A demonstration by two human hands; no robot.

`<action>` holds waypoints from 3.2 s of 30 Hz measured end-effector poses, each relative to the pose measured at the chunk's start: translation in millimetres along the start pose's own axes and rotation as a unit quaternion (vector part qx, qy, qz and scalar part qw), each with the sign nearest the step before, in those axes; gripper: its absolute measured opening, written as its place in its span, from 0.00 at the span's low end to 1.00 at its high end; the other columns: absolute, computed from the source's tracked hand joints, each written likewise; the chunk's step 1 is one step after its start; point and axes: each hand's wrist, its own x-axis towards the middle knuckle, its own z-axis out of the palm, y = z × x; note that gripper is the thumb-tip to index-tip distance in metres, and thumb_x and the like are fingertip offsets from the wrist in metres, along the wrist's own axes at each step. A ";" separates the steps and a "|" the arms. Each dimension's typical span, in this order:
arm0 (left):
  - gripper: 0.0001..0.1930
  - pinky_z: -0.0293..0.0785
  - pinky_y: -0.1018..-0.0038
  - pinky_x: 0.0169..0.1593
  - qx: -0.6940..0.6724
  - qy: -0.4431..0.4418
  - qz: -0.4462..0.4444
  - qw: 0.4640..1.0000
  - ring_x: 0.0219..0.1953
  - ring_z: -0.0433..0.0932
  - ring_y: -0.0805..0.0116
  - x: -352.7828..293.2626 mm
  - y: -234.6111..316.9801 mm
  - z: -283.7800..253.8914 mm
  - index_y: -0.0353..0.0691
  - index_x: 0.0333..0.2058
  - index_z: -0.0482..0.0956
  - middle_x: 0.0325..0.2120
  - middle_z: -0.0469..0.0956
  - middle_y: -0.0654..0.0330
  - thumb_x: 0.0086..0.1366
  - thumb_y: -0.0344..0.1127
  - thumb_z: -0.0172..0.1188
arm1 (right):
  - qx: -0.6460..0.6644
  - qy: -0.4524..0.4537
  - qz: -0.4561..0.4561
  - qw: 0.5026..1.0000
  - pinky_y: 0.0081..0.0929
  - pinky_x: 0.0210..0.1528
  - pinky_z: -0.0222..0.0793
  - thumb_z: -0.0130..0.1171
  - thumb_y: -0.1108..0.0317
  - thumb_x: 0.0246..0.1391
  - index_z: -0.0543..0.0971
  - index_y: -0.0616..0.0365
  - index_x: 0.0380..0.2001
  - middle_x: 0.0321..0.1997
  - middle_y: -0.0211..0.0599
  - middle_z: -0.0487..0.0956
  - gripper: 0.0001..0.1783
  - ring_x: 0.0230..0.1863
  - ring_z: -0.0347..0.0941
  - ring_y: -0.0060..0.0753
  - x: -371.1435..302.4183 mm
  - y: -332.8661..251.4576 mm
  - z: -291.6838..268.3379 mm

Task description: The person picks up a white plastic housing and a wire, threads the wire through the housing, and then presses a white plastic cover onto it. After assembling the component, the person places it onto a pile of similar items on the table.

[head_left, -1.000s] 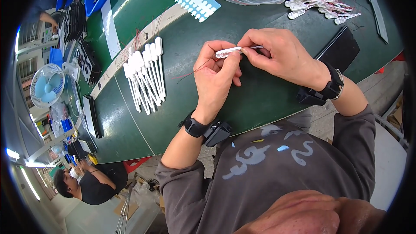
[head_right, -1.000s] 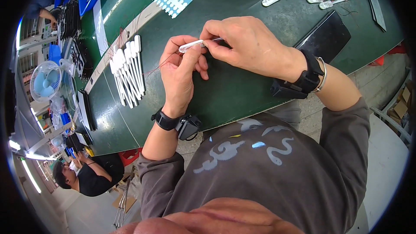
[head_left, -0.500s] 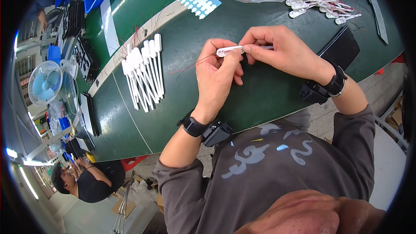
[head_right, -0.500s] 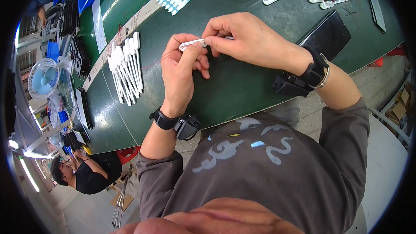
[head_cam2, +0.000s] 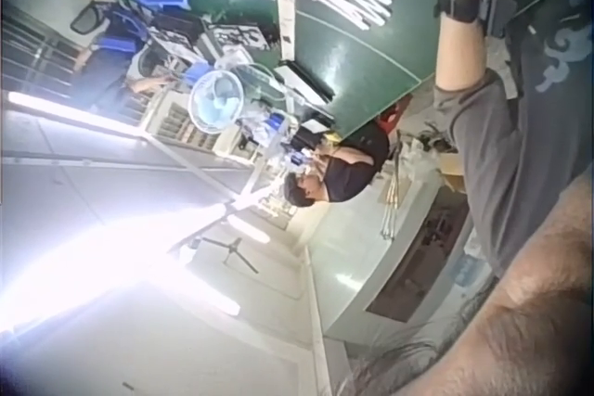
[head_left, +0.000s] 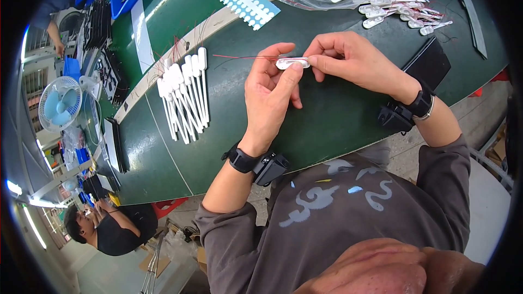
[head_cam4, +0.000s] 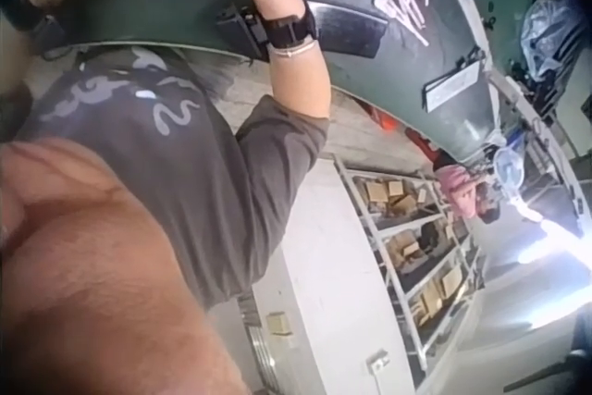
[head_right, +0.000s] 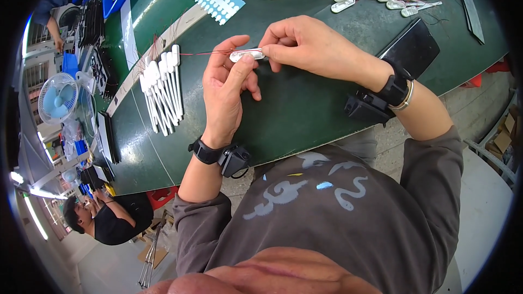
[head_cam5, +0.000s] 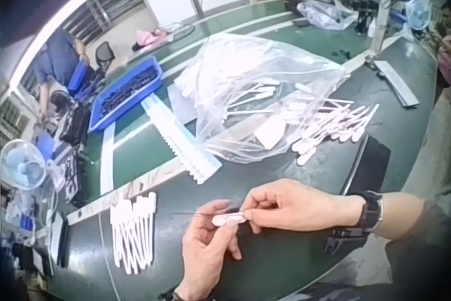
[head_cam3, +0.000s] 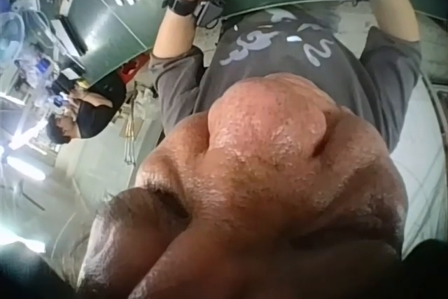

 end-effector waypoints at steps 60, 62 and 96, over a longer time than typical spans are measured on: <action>0.06 0.75 0.85 0.33 0.151 0.059 0.159 0.974 0.29 0.79 0.80 0.5 -6.5 -7.4 0.31 0.40 0.78 0.31 0.82 0.61 0.64 0.24 0.62 | 0.009 0.009 -0.011 1.000 0.13 0.33 0.69 0.60 0.67 0.61 0.78 0.61 0.36 0.31 0.25 0.79 0.08 0.30 0.72 0.12 -2.5 -8.1 11.6; 0.06 0.75 0.85 0.33 0.143 0.049 0.159 0.976 0.29 0.79 0.80 0.4 -6.1 -7.7 0.31 0.40 0.78 0.31 0.82 0.61 0.64 0.24 0.61 | 0.048 -0.003 0.003 0.999 0.13 0.34 0.70 0.60 0.66 0.61 0.77 0.61 0.36 0.31 0.25 0.79 0.08 0.30 0.73 0.12 -0.6 -3.7 10.5; 0.06 0.79 0.81 0.33 0.205 0.022 0.216 0.954 0.31 0.82 0.75 -1.4 -2.6 -11.0 0.32 0.38 0.79 0.34 0.82 0.59 0.62 0.21 0.62 | 0.267 -0.049 0.097 0.958 0.10 0.17 0.60 0.58 0.60 0.63 0.74 0.58 0.36 0.32 0.27 0.77 0.12 0.21 0.67 0.09 -1.8 -6.9 4.7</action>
